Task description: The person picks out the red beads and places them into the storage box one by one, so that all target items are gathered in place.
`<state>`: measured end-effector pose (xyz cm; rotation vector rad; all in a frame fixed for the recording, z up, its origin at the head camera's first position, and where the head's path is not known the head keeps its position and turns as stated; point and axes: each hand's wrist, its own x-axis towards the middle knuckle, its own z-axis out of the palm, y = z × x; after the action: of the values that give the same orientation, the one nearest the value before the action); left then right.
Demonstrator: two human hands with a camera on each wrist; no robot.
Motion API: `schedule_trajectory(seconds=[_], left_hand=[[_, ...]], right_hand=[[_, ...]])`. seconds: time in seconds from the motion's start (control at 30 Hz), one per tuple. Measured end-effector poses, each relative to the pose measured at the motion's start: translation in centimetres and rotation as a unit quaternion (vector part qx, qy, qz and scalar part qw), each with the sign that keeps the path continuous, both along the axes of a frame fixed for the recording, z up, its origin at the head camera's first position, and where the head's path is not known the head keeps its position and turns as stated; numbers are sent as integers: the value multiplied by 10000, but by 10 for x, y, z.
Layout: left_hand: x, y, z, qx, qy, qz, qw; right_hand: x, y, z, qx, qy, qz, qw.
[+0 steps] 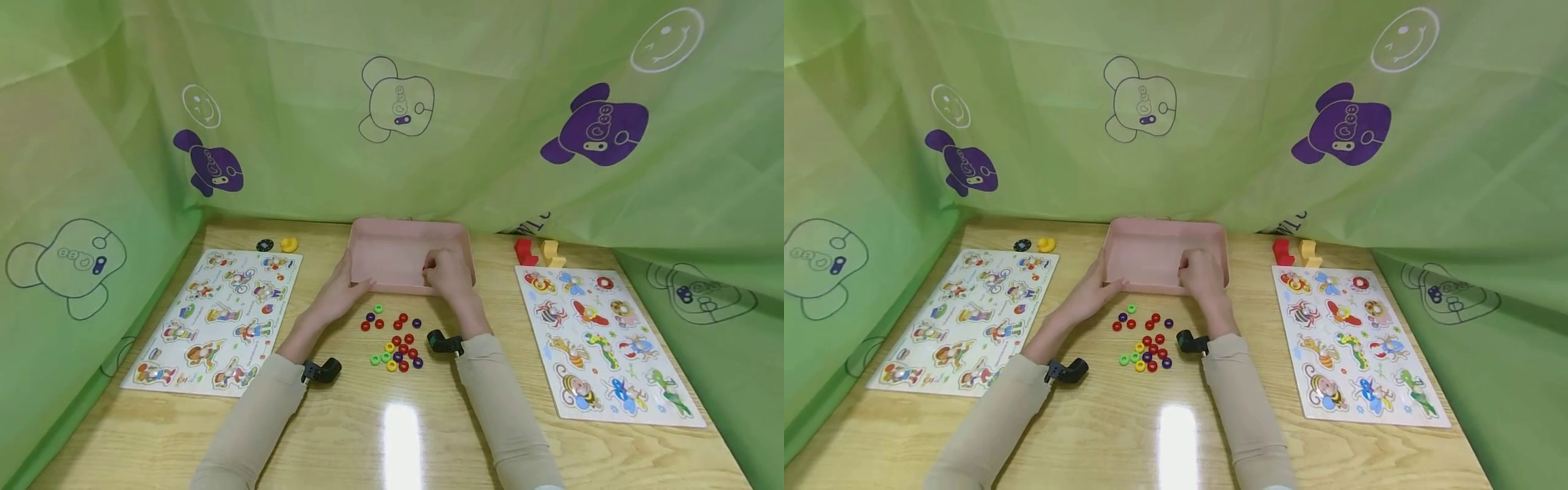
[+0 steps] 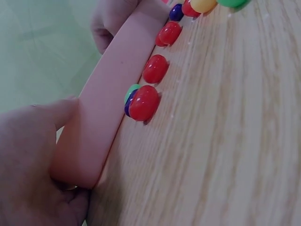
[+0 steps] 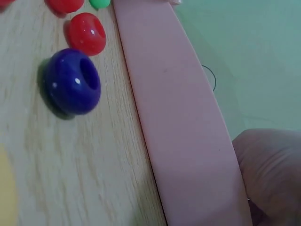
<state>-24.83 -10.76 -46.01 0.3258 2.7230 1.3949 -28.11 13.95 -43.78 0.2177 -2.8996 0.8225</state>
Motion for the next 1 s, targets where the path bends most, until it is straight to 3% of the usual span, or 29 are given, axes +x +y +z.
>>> schedule_trajectory(seconds=[0.23,0.43,0.57,0.73,0.87,1.0], left_hand=[[0,2,0,-63,-113,77,9999],[0,2,0,-109,-21,38,9999],[1,1,2,-144,8,73,9999],[3,1,4,-157,-86,129,9998],[3,1,3,-195,-68,106,9997],[2,0,1,-159,-7,75,9998]], right_hand=[[6,6,14,-172,311,544,9979],[34,1,37,-287,580,1500,9866],[59,-6,43,-290,294,2015,9786],[87,-12,39,198,-272,2578,9656],[100,-14,33,672,-650,2817,9550],[104,-16,27,969,-762,2836,9510]])
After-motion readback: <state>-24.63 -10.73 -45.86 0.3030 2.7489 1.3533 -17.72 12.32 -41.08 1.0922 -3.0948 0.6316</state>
